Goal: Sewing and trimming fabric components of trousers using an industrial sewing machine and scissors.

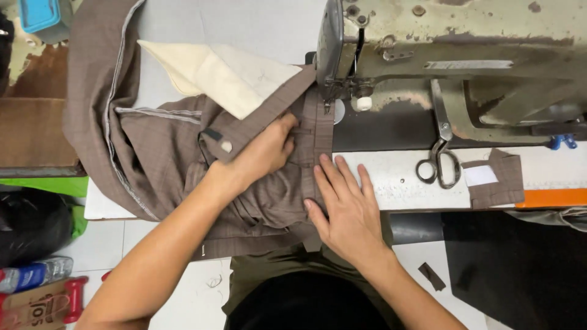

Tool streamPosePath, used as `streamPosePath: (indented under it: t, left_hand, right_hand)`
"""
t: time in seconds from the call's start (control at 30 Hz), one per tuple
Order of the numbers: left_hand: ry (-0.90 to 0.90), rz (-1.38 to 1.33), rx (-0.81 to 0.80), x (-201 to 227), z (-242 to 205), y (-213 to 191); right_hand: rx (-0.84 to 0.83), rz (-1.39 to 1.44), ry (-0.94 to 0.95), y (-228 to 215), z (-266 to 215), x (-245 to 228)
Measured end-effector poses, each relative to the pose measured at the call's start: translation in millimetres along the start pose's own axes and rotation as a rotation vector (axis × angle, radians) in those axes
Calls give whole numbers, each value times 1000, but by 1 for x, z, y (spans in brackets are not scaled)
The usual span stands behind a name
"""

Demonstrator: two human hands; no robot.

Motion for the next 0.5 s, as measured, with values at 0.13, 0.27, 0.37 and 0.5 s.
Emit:
streamPosePath:
  t: [0.13, 0.27, 0.37, 0.5]
  left_hand:
    - [135, -92, 75, -12, 22, 14]
    - [139, -169, 107, -31, 49, 39]
    - [135, -135, 138, -33, 57, 40]
    - [145, -241, 73, -40, 65, 46]
  right_hand:
    - [-12, 52, 4, -4, -10, 4]
    - [-43, 117, -17, -16, -8, 4]
    - [-76, 148, -30, -24, -2, 8]
    - [142, 340, -67, -41, 9, 28]
Point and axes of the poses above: each hand's wrist, its own z-axis towards the middle knuckle, its own y-axis out of the palm, x = y × z, the point moved 2 cm from there along z, towards the middle knuckle, and after that the axes turned 14 degrees about -x, right-handed, at the moved point
